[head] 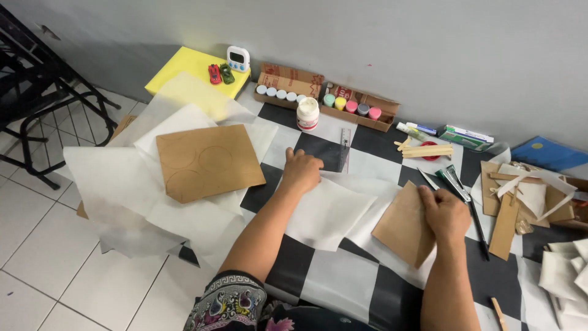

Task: Applying glue to the edges of a cardboard piece using a small wooden stick as an applicator.

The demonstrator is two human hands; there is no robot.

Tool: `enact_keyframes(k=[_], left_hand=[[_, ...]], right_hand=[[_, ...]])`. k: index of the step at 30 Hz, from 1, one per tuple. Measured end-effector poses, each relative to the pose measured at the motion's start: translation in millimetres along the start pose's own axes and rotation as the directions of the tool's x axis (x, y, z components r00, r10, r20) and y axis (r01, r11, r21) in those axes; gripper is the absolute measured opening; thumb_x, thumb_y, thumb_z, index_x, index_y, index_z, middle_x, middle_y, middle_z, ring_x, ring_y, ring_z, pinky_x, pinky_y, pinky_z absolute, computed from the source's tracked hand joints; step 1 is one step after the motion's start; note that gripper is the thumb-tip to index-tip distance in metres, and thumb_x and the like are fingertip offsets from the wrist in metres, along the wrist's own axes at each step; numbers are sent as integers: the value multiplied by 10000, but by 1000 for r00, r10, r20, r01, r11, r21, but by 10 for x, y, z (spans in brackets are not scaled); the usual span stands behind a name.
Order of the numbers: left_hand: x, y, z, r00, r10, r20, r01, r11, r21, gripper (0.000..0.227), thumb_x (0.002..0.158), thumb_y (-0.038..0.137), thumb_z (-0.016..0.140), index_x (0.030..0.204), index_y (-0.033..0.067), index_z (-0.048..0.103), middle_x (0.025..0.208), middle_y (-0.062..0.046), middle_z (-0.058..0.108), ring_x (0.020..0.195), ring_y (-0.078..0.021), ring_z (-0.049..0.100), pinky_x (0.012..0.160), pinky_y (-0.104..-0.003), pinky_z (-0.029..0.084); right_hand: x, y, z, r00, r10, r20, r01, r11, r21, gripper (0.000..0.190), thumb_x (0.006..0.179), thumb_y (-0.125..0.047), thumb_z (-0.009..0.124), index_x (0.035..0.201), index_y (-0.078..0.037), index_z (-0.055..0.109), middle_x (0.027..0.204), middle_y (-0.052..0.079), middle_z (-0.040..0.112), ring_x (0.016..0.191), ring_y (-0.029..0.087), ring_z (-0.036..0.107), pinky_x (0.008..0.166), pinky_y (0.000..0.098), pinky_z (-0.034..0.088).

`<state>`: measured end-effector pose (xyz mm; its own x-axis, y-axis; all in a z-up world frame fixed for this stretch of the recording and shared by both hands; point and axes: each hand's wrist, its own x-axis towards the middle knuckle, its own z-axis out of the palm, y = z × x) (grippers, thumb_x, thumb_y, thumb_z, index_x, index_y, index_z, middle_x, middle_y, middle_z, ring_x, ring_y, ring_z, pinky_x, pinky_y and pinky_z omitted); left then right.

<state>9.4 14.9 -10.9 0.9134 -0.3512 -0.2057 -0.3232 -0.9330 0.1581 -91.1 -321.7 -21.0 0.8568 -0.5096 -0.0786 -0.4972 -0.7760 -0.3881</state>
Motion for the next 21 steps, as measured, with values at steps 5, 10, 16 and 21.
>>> enact_keyframes(k=[5, 10, 16, 21], left_hand=[[88, -303, 128, 980, -126, -152, 115, 990, -77, 311, 919, 171, 588, 1200, 253, 695, 1193, -13, 661, 1078, -285, 574, 978, -499, 317], [-197, -165, -5, 973, -200, -114, 177, 967, -183, 447, 978, 468, 580, 1310, 168, 587, 1182, -59, 626, 1007, -314, 617, 871, -473, 425], [-1225, 600, -297, 978, -43, 205, 38, 999, 28, 971, 829, 789, 490, 1590, 233, 254, 1701, -106, 44, 1548, -395, 19, 1184, -706, 47], [-1536, 603, 140, 993, 114, 1, -110, 965, -238, 810, 847, 579, 661, 1508, 147, 478, 1631, -214, 329, 1522, -479, 193, 1093, -833, 26]], right_hand=[[113, 360, -280, 990, 51, -129, -79, 972, -221, 638, 1076, -721, 516, 895, -167, 774, 896, 109, 751, 871, 331, 704, 640, 431, 524], [58, 632, -416, 974, 40, -221, -40, 999, 4, 656, 1195, -544, 593, 803, -39, 744, 775, 163, 705, 763, 356, 661, 605, 493, 502], [-225, 268, -33, 981, 69, -179, 15, 902, 431, 307, 1122, -333, 554, 1062, -71, 703, 1029, 138, 693, 912, 318, 624, 728, 481, 485], [-182, 380, 494, 994, -83, -77, 99, 968, 232, 410, 967, -407, 751, 1305, -181, 705, 1112, 102, 730, 1072, 313, 670, 798, 472, 574]])
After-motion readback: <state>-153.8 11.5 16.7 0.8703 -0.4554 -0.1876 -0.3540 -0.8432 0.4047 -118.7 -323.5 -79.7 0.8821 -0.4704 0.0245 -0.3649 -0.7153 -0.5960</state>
